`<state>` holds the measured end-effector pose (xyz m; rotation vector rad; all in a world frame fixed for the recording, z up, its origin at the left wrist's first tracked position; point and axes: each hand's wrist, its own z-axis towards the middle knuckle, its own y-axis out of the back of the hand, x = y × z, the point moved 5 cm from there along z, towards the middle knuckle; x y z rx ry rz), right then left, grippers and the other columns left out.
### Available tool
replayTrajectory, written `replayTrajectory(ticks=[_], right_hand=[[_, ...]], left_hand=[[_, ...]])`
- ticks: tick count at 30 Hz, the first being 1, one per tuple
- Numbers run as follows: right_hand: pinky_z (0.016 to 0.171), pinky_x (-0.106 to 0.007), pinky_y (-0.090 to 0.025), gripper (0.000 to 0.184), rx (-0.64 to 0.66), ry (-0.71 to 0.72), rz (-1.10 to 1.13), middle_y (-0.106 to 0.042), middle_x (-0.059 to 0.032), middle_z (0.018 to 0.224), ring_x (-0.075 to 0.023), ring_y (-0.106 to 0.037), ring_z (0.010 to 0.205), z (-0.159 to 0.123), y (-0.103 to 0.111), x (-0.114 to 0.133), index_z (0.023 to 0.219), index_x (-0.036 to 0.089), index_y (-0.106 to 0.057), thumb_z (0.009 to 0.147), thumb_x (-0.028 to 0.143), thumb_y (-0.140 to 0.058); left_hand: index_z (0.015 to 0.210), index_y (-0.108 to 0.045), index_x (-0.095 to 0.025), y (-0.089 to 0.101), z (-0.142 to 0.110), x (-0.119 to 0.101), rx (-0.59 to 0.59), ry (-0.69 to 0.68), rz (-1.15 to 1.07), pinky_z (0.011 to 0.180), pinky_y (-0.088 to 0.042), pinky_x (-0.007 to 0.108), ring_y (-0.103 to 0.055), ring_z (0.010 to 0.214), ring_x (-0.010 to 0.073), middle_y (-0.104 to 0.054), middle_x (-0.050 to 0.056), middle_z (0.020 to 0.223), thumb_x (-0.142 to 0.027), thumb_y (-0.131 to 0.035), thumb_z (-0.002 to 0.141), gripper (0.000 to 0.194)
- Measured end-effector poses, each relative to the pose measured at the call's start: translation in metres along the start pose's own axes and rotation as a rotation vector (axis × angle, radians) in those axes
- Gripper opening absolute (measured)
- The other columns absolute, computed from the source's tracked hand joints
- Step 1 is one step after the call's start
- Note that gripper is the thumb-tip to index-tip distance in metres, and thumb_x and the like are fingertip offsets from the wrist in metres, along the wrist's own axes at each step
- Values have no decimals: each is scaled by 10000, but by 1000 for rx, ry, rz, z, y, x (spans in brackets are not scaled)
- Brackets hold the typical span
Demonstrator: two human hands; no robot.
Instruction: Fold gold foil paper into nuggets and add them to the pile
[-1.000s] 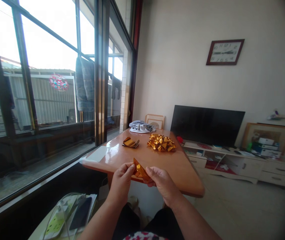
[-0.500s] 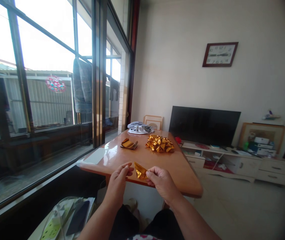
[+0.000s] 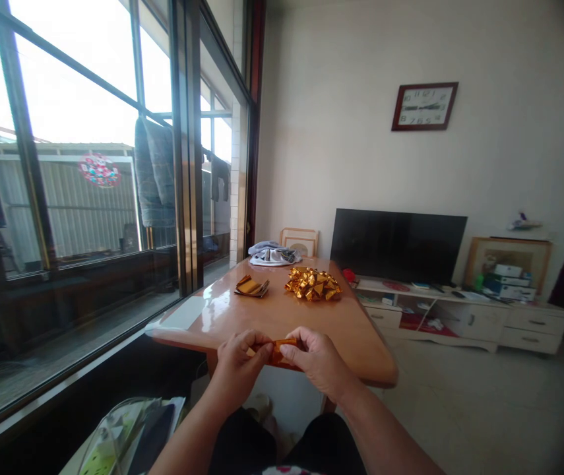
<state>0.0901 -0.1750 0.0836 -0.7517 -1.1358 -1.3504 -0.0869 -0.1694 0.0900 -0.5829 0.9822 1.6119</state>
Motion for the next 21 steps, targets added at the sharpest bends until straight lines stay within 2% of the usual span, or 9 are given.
replayTrajectory(ticks=[3, 7, 12, 16, 21], right_hand=[[679, -240, -432, 228, -1, -1, 124, -652, -3, 833, -131, -551, 730, 0, -2, 0, 945, 158, -665, 842, 360, -693], [634, -232, -397, 247, -38, 43, 81, -596, 14, 747, -120, -503, 681, 1, 0, 0, 890, 152, -673, 884, 397, -642], [584, -224, -371, 244, 9, 39, -56, -551, 29, 693, -108, -457, 636, 0, -1, 2, 795, 149, -642, 873, 381, -638], [527, -213, -315, 259, 38, 48, -172, -510, 44, 632, -97, -412, 596, -3, -2, 6, 719, 159, -609, 860, 374, -639], [548, -217, -342, 266, 38, 25, -125, -547, 36, 642, -104, -442, 598, -5, -3, 7, 737, 168, -627, 857, 405, -642]], left_hand=[[849, -717, -176, -5, 1, 15, 16, 119, -207, 751, -501, 304, -658, 788, 215, -737, 64, 805, -465, -699, 819, 291], [834, -707, -159, -10, 1, 24, 35, 212, -325, 676, -500, 261, -655, 733, 192, -729, 58, 780, -495, -745, 775, 343], [856, -695, -157, -17, -4, 22, 100, 318, -406, 660, -527, 276, -684, 693, 202, -725, 54, 737, -493, -812, 702, 388], [892, -667, -151, -27, -8, 15, 207, 359, -538, 604, -515, 255, -641, 588, 151, -693, 33, 671, -481, -815, 716, 403], [853, -646, -151, -31, -10, 11, 189, 355, -635, 560, -460, 212, -611, 596, 129, -687, 43, 704, -467, -818, 723, 382]])
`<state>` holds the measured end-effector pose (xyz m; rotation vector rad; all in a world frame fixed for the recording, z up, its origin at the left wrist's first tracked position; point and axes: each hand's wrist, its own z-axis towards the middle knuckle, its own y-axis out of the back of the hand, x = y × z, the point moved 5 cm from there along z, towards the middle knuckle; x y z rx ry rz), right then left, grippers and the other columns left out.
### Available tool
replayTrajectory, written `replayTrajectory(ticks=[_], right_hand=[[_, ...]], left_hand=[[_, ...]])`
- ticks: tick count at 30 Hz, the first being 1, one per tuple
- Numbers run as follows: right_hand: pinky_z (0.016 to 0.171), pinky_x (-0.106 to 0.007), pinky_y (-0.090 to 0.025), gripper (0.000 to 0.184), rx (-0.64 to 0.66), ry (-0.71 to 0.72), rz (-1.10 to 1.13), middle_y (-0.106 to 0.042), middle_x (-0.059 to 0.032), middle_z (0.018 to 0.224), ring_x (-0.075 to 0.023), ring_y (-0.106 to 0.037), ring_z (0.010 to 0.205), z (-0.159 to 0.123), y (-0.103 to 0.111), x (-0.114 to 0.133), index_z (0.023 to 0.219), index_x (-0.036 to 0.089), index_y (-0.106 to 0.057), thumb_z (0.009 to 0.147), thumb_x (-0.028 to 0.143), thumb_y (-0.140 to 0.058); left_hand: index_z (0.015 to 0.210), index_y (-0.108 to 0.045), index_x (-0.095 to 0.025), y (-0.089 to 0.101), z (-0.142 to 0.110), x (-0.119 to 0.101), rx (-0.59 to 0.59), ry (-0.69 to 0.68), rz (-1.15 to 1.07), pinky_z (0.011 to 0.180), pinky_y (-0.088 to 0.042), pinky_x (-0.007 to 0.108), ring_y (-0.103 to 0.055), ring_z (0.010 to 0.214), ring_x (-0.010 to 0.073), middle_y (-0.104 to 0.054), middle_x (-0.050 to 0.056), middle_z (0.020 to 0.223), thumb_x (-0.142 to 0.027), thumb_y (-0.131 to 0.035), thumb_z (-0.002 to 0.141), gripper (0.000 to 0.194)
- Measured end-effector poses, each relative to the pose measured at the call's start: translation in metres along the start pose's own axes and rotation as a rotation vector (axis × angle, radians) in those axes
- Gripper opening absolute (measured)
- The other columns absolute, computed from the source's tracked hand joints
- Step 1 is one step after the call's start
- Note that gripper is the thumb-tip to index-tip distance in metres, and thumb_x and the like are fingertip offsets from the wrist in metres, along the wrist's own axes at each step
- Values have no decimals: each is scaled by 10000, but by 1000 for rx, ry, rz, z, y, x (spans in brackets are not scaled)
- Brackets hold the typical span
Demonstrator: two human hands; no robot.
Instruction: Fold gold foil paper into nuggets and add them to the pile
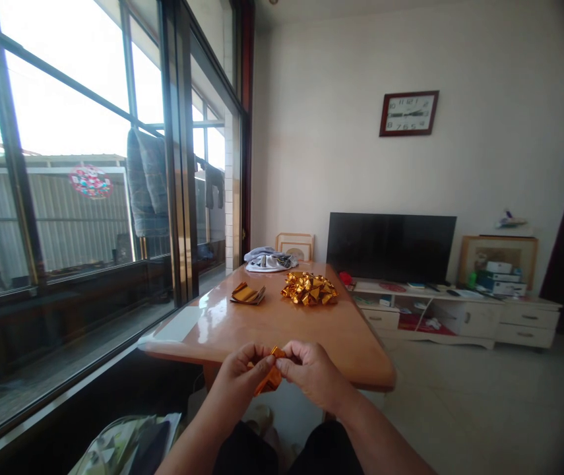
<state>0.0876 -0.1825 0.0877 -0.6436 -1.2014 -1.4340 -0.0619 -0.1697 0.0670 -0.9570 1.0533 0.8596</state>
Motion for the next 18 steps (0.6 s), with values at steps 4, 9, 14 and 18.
replayTrajectory(ticks=[4, 9, 14, 18], right_hand=[[587, -227, -387, 293, 30, 17, 78, -578, 19, 668, -119, -497, 633, -1, 0, 3, 751, 169, -631, 877, 433, -624], [608, -235, -404, 293, 58, 51, 75, -580, 20, 666, -119, -508, 636, -1, -1, 4, 765, 166, -635, 896, 426, -609], [592, -240, -420, 217, -180, 116, 18, -598, 14, 707, -132, -522, 645, -4, 1, 9, 813, 186, -625, 878, 393, -638], [680, -270, -466, 120, -347, 326, -181, -631, -26, 795, -163, -576, 726, -15, -3, 27, 850, 212, -665, 901, 304, -606]], left_hand=[[834, -637, -160, 1, 1, 2, -7, 19, -46, 542, -440, 215, -600, 584, 132, -649, 21, 671, -485, -828, 702, 399], [820, -632, -157, -5, -3, -6, 49, 41, -59, 515, -411, 201, -568, 555, 113, -639, 15, 667, -492, -809, 720, 392], [817, -603, -161, -9, -9, -16, -68, 8, -86, 456, -324, 159, -452, 457, 55, -573, -33, 578, -452, -773, 777, 340], [850, -613, -159, -8, -11, -18, -151, -29, -90, 413, -270, 151, -365, 389, 28, -538, -63, 522, -440, -789, 763, 342]])
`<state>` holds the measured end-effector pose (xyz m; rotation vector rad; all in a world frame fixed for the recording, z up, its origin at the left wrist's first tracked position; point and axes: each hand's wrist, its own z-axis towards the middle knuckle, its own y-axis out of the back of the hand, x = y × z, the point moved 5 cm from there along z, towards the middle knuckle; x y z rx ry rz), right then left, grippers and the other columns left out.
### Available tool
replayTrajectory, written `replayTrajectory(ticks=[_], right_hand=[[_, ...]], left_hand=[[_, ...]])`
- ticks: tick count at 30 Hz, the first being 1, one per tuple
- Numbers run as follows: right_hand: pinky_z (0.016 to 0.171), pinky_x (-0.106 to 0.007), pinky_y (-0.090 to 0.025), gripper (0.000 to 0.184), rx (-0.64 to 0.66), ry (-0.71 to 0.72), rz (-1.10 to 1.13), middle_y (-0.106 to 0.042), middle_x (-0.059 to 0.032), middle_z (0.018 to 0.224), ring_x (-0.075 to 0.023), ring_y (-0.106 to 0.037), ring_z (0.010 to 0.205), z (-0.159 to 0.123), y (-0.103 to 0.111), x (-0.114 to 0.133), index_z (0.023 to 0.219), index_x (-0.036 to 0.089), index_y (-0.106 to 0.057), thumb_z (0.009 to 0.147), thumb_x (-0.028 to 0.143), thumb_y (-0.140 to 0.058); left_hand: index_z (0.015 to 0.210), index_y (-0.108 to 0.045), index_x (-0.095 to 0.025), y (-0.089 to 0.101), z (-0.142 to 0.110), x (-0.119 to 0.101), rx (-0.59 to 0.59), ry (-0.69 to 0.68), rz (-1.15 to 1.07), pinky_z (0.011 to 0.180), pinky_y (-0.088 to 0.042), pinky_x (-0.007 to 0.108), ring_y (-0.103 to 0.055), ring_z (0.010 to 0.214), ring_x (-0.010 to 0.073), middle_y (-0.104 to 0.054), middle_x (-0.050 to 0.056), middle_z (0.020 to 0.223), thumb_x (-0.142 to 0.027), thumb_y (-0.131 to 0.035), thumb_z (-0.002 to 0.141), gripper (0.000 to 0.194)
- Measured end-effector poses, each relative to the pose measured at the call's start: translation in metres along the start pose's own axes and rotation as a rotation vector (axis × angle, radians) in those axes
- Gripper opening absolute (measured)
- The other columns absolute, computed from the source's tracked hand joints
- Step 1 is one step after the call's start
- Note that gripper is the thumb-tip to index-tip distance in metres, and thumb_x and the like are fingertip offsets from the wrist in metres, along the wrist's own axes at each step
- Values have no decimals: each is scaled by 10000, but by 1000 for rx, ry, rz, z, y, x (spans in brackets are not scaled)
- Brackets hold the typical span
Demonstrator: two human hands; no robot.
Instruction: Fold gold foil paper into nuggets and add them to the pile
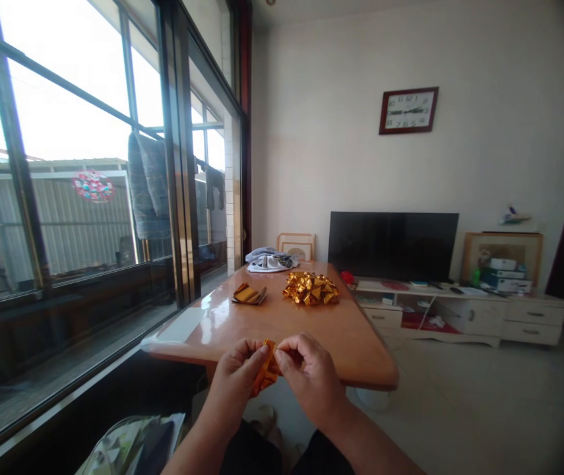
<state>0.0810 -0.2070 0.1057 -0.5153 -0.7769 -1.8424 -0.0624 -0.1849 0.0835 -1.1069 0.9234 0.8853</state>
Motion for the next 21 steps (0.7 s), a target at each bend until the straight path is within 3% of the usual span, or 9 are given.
replayTrajectory(ticks=[3, 11, 17, 21], right_hand=[[732, -291, -486, 132, 15, 75, -52, -649, -51, 871, -183, -607, 794, -3, -7, 7, 947, 230, -704, 910, 248, -579], [752, -290, -506, 128, -26, 8, -23, -661, -52, 908, -184, -623, 828, -3, -12, 1, 951, 225, -697, 888, 206, -587], [742, -282, -507, 101, -42, -66, 48, -678, -43, 884, -180, -626, 810, 1, -11, 0, 906, 214, -710, 869, 236, -619], [692, -277, -497, 136, 2, -184, 175, -682, -36, 829, -174, -609, 755, 2, -16, -10, 885, 196, -716, 861, 311, -650]], left_hand=[[865, -625, -156, 1, 0, 1, -14, -22, -17, 415, -282, 150, -384, 394, 33, -548, -61, 522, -432, -801, 751, 346], [836, -645, -154, 0, 0, -2, 8, -48, -69, 576, -487, 215, -626, 613, 128, -699, 25, 722, -408, -834, 713, 340], [857, -638, -152, -1, -1, -3, 13, -59, -61, 614, -501, 223, -639, 633, 129, -688, 12, 703, -378, -821, 738, 314], [834, -615, -167, -2, -2, -4, 18, -47, -63, 540, -465, 199, -602, 545, 104, -667, -9, 651, -377, -817, 740, 307]])
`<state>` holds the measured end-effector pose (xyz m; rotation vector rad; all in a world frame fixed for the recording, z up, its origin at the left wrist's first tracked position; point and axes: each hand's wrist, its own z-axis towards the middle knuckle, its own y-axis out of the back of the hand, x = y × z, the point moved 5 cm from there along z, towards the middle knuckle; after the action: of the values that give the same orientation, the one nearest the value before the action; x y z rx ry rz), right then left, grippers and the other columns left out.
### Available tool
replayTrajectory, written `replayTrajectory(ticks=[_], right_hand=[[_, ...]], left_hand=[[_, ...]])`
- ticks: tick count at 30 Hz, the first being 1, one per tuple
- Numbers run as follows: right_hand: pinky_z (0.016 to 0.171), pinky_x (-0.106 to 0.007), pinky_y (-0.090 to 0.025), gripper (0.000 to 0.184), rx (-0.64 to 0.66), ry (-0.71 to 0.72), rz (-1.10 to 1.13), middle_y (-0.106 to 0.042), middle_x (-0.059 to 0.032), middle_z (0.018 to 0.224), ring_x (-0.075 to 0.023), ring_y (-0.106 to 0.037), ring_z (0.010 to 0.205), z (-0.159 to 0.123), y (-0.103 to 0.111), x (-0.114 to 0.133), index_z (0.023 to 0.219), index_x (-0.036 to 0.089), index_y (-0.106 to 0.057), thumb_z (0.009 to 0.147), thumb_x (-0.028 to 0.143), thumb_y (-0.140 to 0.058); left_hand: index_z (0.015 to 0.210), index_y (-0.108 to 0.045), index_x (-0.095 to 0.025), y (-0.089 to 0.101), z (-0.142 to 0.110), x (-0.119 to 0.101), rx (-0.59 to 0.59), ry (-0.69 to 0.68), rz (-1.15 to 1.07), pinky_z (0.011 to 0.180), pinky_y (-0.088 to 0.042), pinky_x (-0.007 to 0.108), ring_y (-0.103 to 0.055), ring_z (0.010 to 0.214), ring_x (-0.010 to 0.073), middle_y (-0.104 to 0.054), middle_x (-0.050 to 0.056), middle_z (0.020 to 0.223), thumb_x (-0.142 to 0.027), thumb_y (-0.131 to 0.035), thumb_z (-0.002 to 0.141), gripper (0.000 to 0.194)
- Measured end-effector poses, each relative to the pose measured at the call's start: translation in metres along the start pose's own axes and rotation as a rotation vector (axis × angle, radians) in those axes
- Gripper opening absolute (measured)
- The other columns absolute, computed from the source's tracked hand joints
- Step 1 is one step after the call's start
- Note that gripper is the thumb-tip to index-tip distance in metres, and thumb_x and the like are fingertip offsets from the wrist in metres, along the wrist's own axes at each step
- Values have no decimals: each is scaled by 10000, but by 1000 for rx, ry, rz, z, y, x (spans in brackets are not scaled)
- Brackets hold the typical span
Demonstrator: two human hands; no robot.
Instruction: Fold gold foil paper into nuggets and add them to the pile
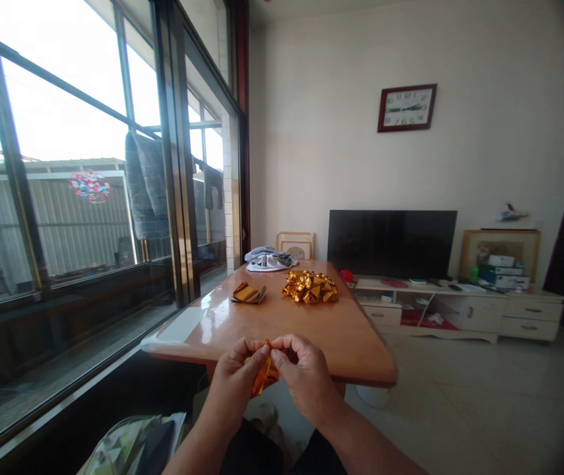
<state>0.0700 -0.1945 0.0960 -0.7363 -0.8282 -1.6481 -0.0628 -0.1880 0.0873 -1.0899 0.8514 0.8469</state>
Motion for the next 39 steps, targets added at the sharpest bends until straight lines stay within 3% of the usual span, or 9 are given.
replayTrajectory(ticks=[6, 12, 18, 24, 29, 35, 39], right_hand=[[670, -266, -489, 239, 94, -165, 270, -673, -21, 793, -157, -590, 715, 0, -4, -9, 890, 170, -708, 831, 401, -700], [701, -266, -483, 219, 141, -184, 335, -665, -14, 798, -148, -583, 730, -1, -3, -7, 898, 165, -704, 833, 374, -708], [712, -270, -471, 203, 188, -184, 346, -648, -10, 793, -142, -568, 734, -2, -6, -6, 900, 160, -683, 862, 359, -683], [685, -266, -461, 202, 171, -181, 277, -630, -3, 768, -142, -555, 712, -2, -6, -8, 896, 162, -670, 879, 363, -661], [687, -272, -459, 193, 106, -39, 10, -655, -24, 803, -162, -583, 745, -2, -2, -1, 859, 171, -686, 911, 342, -614], [682, -266, -444, 206, 84, 67, -140, -645, -14, 789, -160, -596, 744, -5, -2, 6, 813, 187, -669, 945, 306, -562], [656, -261, -428, 186, 69, 70, -182, -633, -6, 763, -155, -587, 718, -5, -3, 6, 785, 192, -643, 934, 274, -568]], left_hand=[[794, -608, -174, 3, 0, -2, 25, 13, 83, 415, -339, 159, -468, 395, 56, -587, -50, 517, -403, -815, 744, 312], [811, -640, -170, 9, 1, -5, 18, 29, 130, 438, -384, 172, -497, 423, 62, -615, -40, 560, -384, -833, 726, 300], [1034, -690, -180, 9, 2, -5, 45, 50, 86, 473, -422, 187, -585, 516, 97, -688, -3, 702, -364, -855, 700, 415], [915, -672, -178, 10, -1, -4, 0, 58, 118, 410, -370, 179, -492, 412, 76, -611, -37, 563, -373, -822, 734, 305], [874, -661, -171, 16, 3, -1, -12, 51, 171, 414, -334, 154, -429, 409, 45, -541, -65, 530, -386, -814, 746, 293], [889, -638, -162, 16, 8, 7, 39, 38, 69, 582, -467, 201, -607, 637, 116, -658, 5, 733, -356, -787, 778, 268], [875, -618, -167, 12, 6, 13, 9, 62, 50, 542, -433, 195, -566, 569, 100, -633, -6, 691, -371, -767, 783, 269]])
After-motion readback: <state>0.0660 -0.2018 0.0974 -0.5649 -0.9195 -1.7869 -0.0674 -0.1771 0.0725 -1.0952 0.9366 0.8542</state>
